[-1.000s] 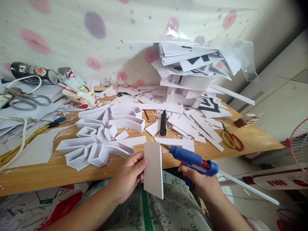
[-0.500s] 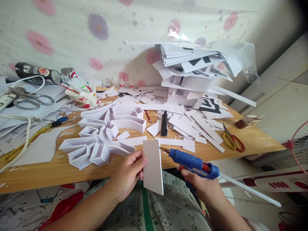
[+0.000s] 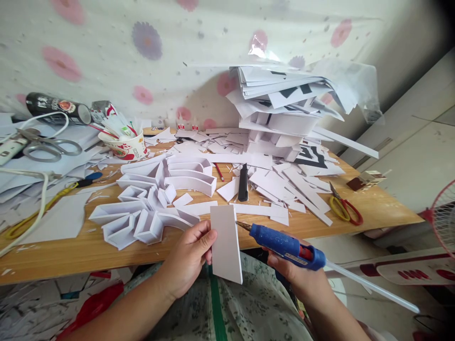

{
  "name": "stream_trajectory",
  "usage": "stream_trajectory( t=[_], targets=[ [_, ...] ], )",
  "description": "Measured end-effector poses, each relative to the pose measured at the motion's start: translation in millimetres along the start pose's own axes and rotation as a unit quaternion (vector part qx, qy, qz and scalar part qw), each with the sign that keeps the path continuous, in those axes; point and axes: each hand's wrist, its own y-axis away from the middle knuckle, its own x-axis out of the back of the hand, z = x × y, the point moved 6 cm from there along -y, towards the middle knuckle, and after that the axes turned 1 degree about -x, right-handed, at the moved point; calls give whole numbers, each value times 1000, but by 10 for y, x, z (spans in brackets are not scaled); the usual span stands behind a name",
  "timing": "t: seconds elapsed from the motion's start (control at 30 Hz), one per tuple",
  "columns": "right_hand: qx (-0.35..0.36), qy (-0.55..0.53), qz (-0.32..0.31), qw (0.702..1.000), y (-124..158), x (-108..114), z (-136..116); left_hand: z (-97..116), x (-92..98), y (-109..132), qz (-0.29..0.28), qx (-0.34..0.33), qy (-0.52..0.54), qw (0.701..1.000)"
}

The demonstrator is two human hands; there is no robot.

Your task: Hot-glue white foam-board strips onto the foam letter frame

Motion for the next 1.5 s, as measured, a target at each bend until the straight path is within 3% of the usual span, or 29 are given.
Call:
stream_trajectory(
  t=[0.2, 0.6, 1.0, 1.5],
  targets=[
    [6, 30, -11, 999, 26, -12, -11, 50, -8, 2, 27, -2, 30, 999],
    [6, 99, -41, 994, 103, 61, 17, 53, -30, 26, 22, 14, 89, 996],
    [-16, 93, -54, 994, 129, 65, -32, -9, -73, 24, 6, 29, 93, 995],
    [29, 141, -62, 988, 148, 86, -17, -44, -55, 15, 10, 37, 115, 993]
  ],
)
